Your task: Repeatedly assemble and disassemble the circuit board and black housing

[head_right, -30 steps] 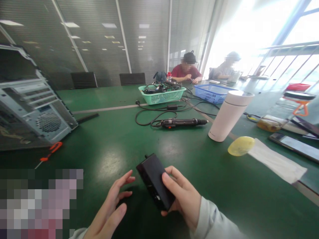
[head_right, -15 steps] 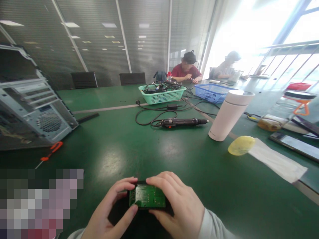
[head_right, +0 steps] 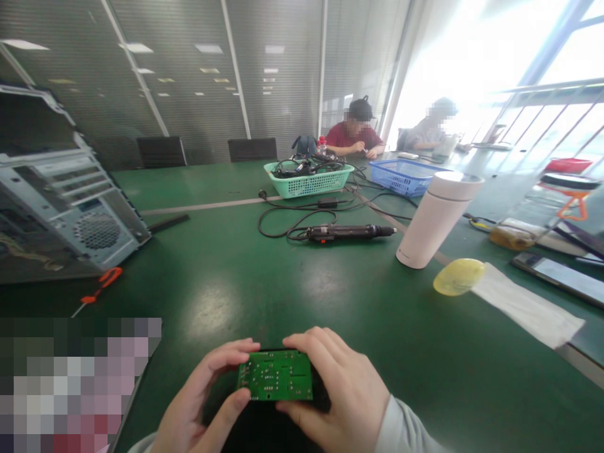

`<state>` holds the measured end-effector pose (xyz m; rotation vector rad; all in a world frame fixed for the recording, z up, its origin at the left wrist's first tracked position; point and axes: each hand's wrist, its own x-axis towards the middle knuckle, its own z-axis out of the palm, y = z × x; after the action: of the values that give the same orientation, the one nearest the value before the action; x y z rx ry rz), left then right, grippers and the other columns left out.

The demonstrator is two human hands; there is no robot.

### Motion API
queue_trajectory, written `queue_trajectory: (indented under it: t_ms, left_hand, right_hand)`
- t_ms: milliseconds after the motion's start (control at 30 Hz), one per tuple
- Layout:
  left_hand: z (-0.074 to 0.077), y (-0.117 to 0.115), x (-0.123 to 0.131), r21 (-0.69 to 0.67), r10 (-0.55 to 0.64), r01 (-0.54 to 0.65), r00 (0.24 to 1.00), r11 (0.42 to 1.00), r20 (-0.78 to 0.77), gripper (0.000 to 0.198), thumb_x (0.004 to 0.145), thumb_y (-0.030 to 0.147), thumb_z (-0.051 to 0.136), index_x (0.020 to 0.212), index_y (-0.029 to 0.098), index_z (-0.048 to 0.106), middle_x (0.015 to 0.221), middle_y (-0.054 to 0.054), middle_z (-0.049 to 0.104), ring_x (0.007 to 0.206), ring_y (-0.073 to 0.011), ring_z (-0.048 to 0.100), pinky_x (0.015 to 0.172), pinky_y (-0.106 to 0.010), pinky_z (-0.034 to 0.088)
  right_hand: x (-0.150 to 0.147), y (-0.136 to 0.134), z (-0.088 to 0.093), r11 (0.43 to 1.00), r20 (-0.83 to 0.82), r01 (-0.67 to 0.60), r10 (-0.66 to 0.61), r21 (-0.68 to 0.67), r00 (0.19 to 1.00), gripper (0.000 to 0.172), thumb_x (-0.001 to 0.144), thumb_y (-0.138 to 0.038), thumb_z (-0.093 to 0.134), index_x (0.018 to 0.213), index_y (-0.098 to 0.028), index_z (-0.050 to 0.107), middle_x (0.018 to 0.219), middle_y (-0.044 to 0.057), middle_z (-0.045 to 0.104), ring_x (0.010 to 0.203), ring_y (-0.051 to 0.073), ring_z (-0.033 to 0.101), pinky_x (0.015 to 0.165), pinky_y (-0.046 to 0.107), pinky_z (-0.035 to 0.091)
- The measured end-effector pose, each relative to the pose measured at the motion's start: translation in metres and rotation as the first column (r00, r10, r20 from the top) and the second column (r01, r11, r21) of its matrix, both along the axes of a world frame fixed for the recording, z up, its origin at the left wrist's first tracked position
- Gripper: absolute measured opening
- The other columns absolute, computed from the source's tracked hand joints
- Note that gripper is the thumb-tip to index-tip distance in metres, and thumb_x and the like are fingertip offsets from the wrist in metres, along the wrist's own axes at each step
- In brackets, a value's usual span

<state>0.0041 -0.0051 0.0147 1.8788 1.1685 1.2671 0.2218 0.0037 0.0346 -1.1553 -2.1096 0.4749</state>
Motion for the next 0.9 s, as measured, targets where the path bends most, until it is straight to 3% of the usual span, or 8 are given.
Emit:
queue_trajectory:
  t_ms: [100,233,333,500,600,700,767,900]
  left_hand:
    - [0.003,0.001,0.001,0.066,0.007,-0.002,0.997,0.998,-0.077,0.029,0.088,0.019,0.063,0.114,0.032,0.058,0.111,-0.001,0.071,0.103,-0.0214,0.068,0.093,-0.032,0.054]
    - [0.003,0.001,0.001,0.238,0.037,0.038,0.952,0.971,-0.303,0.059,0.077,0.023,0.076,0.132,0.028,0.053,0.105,-0.005,0.069,0.095,-0.0255,0.067,0.085,-0.034,0.056]
    - [0.004,0.000,0.001,0.317,0.070,0.053,0.929,0.947,-0.362,0.051,0.080,0.018,0.073,0.128,0.028,0.060,0.095,-0.005,0.068,0.088,-0.0242,0.067,0.081,-0.033,0.055]
    - [0.008,-0.003,0.001,0.274,0.076,-0.012,0.971,0.962,-0.225,0.036,0.082,0.031,0.075,0.117,0.031,0.065,0.093,-0.003,0.068,0.087,-0.0236,0.065,0.081,-0.032,0.053]
    - [0.004,-0.009,0.000,0.132,0.074,-0.070,0.997,0.989,-0.022,0.036,0.083,0.040,0.072,0.118,0.033,0.064,0.101,-0.003,0.069,0.091,-0.0250,0.066,0.084,-0.034,0.054]
    - [-0.009,-0.013,-0.001,-0.202,0.156,-0.115,0.967,0.973,0.204,0.043,0.087,0.054,0.061,0.122,0.029,0.066,0.121,-0.007,0.069,0.112,-0.0323,0.062,0.095,-0.041,0.050]
    - [-0.017,-0.010,0.000,-0.460,0.171,-0.005,0.931,0.888,0.322,0.048,0.088,0.060,0.054,0.120,0.027,0.069,0.110,-0.007,0.075,0.107,-0.0326,0.067,0.089,-0.041,0.054]
    - [-0.019,0.004,0.002,-0.581,0.144,0.132,0.903,0.803,0.404,0.061,0.093,0.065,0.040,0.111,0.019,0.075,0.076,-0.007,0.076,0.072,-0.0254,0.072,0.069,-0.038,0.058]
  right_hand:
    - [-0.001,0.000,0.002,0.993,0.013,-0.023,0.021,0.115,1.000,0.032,0.083,-0.024,0.064,0.113,-0.023,0.054,0.101,0.004,0.065,0.091,0.017,0.063,0.077,0.027,0.055]
    - [-0.001,0.000,-0.004,0.954,0.058,-0.068,0.053,0.292,0.997,0.026,0.089,-0.028,0.058,0.114,-0.022,0.055,0.100,0.006,0.067,0.093,0.018,0.062,0.078,0.028,0.055]
    - [-0.002,0.000,-0.009,0.914,0.124,-0.086,0.040,0.396,0.991,0.030,0.089,-0.030,0.054,0.118,-0.022,0.056,0.104,0.008,0.067,0.099,0.022,0.061,0.081,0.031,0.055]
    - [0.005,0.004,-0.006,0.964,0.117,-0.051,0.021,0.261,0.993,0.055,0.081,-0.016,0.053,0.135,-0.024,0.043,0.110,0.006,0.065,0.101,0.020,0.061,0.080,0.030,0.056]
    - [0.013,0.011,-0.007,0.985,0.072,0.068,-0.080,0.156,0.994,0.072,0.077,-0.015,0.059,0.143,-0.028,0.034,0.108,0.004,0.064,0.097,0.019,0.063,0.081,0.031,0.057]
    - [0.019,0.016,-0.012,0.986,0.039,0.146,-0.149,0.086,0.988,0.078,0.076,-0.019,0.069,0.144,-0.030,0.032,0.108,0.003,0.064,0.095,0.019,0.065,0.085,0.034,0.057]
    - [0.020,0.018,-0.016,0.986,0.046,0.160,-0.162,0.038,0.986,0.078,0.074,-0.023,0.073,0.143,-0.031,0.036,0.108,0.003,0.063,0.097,0.020,0.064,0.087,0.036,0.056]
    - [0.019,0.017,-0.020,0.987,0.050,0.161,-0.160,-0.025,0.986,0.065,0.078,-0.030,0.071,0.138,-0.029,0.045,0.108,0.005,0.063,0.098,0.022,0.063,0.086,0.038,0.055]
